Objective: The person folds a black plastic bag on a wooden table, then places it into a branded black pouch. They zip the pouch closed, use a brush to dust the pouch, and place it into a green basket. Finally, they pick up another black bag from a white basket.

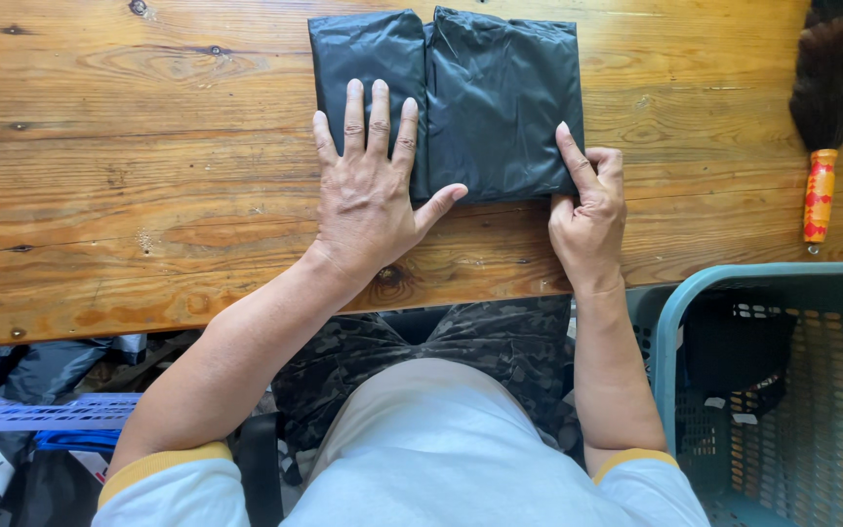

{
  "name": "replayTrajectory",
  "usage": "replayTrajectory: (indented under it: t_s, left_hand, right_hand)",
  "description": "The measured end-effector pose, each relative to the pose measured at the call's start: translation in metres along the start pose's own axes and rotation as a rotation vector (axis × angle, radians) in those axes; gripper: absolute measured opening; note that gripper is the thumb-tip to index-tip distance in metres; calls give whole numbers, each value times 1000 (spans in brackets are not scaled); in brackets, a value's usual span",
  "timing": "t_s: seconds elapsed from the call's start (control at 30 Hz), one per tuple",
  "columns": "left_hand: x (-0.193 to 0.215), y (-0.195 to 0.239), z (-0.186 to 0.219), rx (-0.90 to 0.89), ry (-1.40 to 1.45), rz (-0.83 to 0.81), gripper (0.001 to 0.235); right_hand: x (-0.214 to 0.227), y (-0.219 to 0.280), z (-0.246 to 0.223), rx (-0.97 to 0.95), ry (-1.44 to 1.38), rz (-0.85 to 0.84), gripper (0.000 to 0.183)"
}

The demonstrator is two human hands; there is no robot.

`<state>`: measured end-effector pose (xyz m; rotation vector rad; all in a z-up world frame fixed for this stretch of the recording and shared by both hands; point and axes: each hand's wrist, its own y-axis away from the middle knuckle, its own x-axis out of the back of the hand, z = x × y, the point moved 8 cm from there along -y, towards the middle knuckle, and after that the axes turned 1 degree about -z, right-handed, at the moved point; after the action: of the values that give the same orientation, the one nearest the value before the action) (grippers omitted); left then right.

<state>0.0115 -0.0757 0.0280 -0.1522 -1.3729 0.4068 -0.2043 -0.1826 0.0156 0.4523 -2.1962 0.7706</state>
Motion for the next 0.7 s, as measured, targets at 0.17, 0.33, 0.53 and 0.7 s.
replayTrajectory:
  t_s: [0.17, 0.33, 0.53, 0.7]
  left_hand:
    - [-10, -2, 2, 22, 38, -122, 103]
    - [-25, -8, -4, 32, -1, -189, 79]
    - [-26, -14, -7, -10, -81, -125, 64]
    - [-18, -16, -11, -29, -57, -46, 65]
  right_hand:
    - [1, 0, 0, 1, 2, 3, 79]
    - [1, -1, 5, -54, -80, -12, 74]
    - [2, 3, 24, -300, -362, -31, 73]
    - [-9, 4, 36, -576, -1005, -10, 69]
